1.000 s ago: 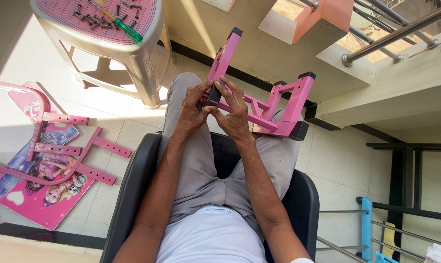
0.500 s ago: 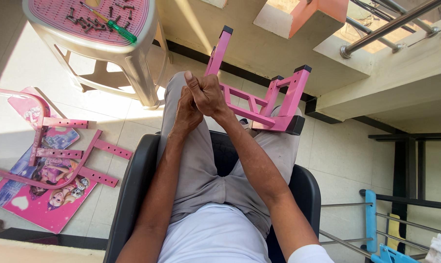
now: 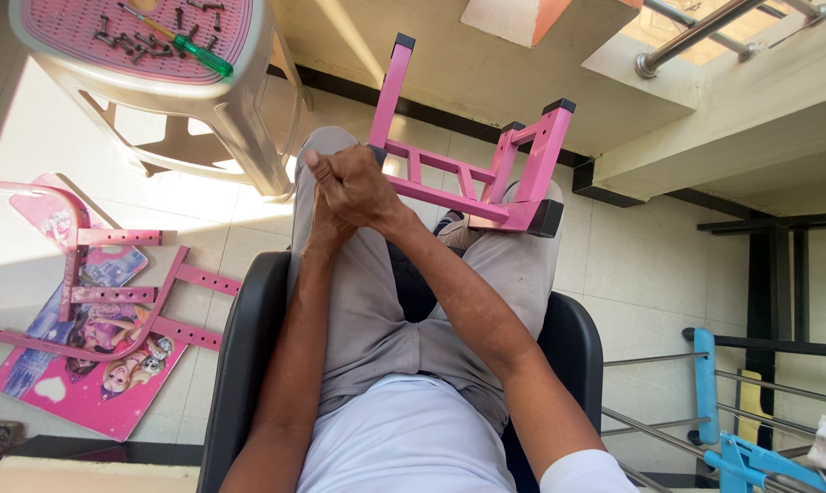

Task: The person assembles a pink metal frame by hand, aligning parts and inserting screws. They use a screwdriver to tighten the screws at multiple joints, securing the frame together while seated.

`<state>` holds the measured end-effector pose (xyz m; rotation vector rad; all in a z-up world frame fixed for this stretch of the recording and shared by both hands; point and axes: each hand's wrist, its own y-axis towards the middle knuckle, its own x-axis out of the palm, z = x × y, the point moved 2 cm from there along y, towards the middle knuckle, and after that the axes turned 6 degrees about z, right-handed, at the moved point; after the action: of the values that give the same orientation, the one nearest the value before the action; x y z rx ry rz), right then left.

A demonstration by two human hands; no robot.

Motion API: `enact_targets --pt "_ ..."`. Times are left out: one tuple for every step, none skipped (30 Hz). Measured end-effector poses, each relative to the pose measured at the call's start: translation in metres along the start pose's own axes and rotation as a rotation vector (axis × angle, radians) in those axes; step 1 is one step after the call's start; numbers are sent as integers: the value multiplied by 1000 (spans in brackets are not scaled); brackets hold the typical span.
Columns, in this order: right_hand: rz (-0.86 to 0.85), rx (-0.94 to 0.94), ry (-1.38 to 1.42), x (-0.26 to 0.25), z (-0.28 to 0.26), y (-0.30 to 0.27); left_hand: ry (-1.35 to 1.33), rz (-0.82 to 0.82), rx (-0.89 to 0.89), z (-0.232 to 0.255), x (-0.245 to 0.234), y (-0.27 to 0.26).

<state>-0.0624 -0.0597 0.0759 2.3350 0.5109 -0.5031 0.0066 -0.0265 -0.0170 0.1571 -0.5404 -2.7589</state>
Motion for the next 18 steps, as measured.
enact_targets --pt "1 -22 72 1 1 1 -1 3 19 -1 -1 2" --pt "2 -45 144 0 2 1 -3 6 39 -1 -2 4" --pt "13 -56 217 -2 2 -7 -3 -5 50 -1 -2 0" --pt "29 43 344 -8 2 -20 0 -20 -5 1 -1 -6" --pt "32 121 476 -17 1 -26 7 -17 -48 6 -3 -5" --pt "34 198 608 -28 -1 -31 14 -13 -91 13 -4 -1" --pt "80 171 610 -41 -4 -40 21 -15 -44 20 -5 1" --pt "125 145 611 -59 -5 -50 27 -16 2 27 -5 2" --pt "175 143 595 -78 -7 -62 33 -18 46 33 -5 3" --pt "225 142 578 -99 -8 -73 38 -30 62 37 -6 3" --pt "325 144 570 -122 -9 -85 43 -44 79 39 -8 2" --pt "466 134 547 -146 -9 -96 49 -58 95 39 -9 1" --pt "585 178 545 -171 -9 -108 -15 -86 74 37 -12 2" --pt "668 156 520 -196 -6 -115 -80 -114 52 34 -16 2" --pt "752 191 482 -220 -2 -123 -145 -142 32 31 -20 5" --pt "837 225 443 -243 4 -131 -362 -184 -56 25 -22 10" --pt "881 316 377 -262 14 -139 -578 -232 -150 19 -24 16" --pt "923 407 309 -278 29 -142 -792 -279 -246 13 -24 23"
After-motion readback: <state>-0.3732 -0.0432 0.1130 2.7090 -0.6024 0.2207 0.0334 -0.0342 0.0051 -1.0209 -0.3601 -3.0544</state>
